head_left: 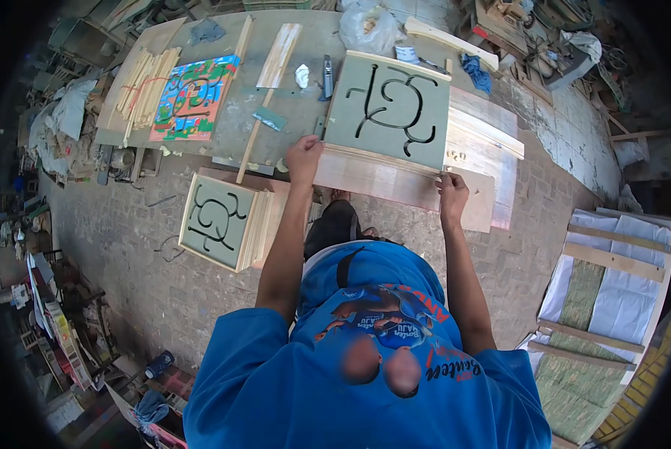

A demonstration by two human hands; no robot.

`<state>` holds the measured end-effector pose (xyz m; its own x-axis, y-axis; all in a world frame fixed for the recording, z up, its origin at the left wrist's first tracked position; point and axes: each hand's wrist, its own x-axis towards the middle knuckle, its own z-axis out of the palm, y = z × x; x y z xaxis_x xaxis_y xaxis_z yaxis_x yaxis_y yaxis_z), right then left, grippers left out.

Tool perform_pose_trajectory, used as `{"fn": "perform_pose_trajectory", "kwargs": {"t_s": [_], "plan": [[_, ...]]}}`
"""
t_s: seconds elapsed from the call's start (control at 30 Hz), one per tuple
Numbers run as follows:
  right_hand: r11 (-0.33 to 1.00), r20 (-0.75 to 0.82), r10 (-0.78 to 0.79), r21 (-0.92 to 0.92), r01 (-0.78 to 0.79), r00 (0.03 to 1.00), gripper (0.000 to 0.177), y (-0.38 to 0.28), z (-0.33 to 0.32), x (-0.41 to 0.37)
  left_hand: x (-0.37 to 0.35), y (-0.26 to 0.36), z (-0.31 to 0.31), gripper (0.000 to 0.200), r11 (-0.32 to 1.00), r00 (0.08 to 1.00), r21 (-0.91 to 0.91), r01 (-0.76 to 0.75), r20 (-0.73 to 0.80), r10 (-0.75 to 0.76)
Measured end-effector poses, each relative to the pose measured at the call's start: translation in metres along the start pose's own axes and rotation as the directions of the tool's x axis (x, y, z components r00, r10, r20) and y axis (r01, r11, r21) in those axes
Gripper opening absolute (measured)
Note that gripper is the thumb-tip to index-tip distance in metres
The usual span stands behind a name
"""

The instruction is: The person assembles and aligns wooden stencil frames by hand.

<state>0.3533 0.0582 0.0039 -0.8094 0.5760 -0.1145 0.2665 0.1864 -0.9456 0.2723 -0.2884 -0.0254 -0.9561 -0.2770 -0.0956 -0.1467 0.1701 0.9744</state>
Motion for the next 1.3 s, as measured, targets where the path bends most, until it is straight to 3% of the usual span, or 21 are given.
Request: {"fn": "perform_pose_trajectory", "kwargs": {"t_s": [0.4, 0.5, 0.8, 0.93, 1.1, 1.3], "plan": [[0.982, 0.086, 0.107, 0.147, -0.118, 0.991, 0.033, -0.008, -0.005, 0.002, -0.006, 0.015, -0.001, 0.035, 0.997, 0.999, -0.063, 0.05, 0.004, -0.05], [0.985, 0.146, 0.138, 0.083, -0.152, 0.98, 0.031, -0.006, -0.009, 0.006, -0.006, 0.015, -0.001, 0.037, 0.996, 0.998, -0.072, 0.058, 0.009, -0.057], [0.99, 0.101, 0.124, 0.054, -0.13, 0.987, 0.024, -0.001, -0.004, 0.009, -0.001, 0.001, 0.002, 0.037, 0.999, 0.999, -0.054, -0.008, -0.053, 0.005], [0.991, 0.099, 0.129, 0.033, -0.133, 0.987, 0.024, -0.005, -0.005, 0.008, -0.001, 0.001, 0.003, 0.041, 0.999, 0.998, 0.044, -0.017, -0.057, 0.019], [0.993, 0.037, 0.086, 0.077, -0.089, 0.996, 0.036, -0.007, -0.001, 0.005, -0.002, 0.001, 0.004, 0.046, 0.996, 0.996, 0.081, -0.021, -0.083, 0.028], [0.993, 0.067, 0.089, 0.073, -0.093, 0.994, 0.04, -0.004, -0.002, 0.008, -0.005, 0.011, 0.004, 0.046, 0.994, 0.994, 0.09, -0.067, -0.075, 0.074]]}}
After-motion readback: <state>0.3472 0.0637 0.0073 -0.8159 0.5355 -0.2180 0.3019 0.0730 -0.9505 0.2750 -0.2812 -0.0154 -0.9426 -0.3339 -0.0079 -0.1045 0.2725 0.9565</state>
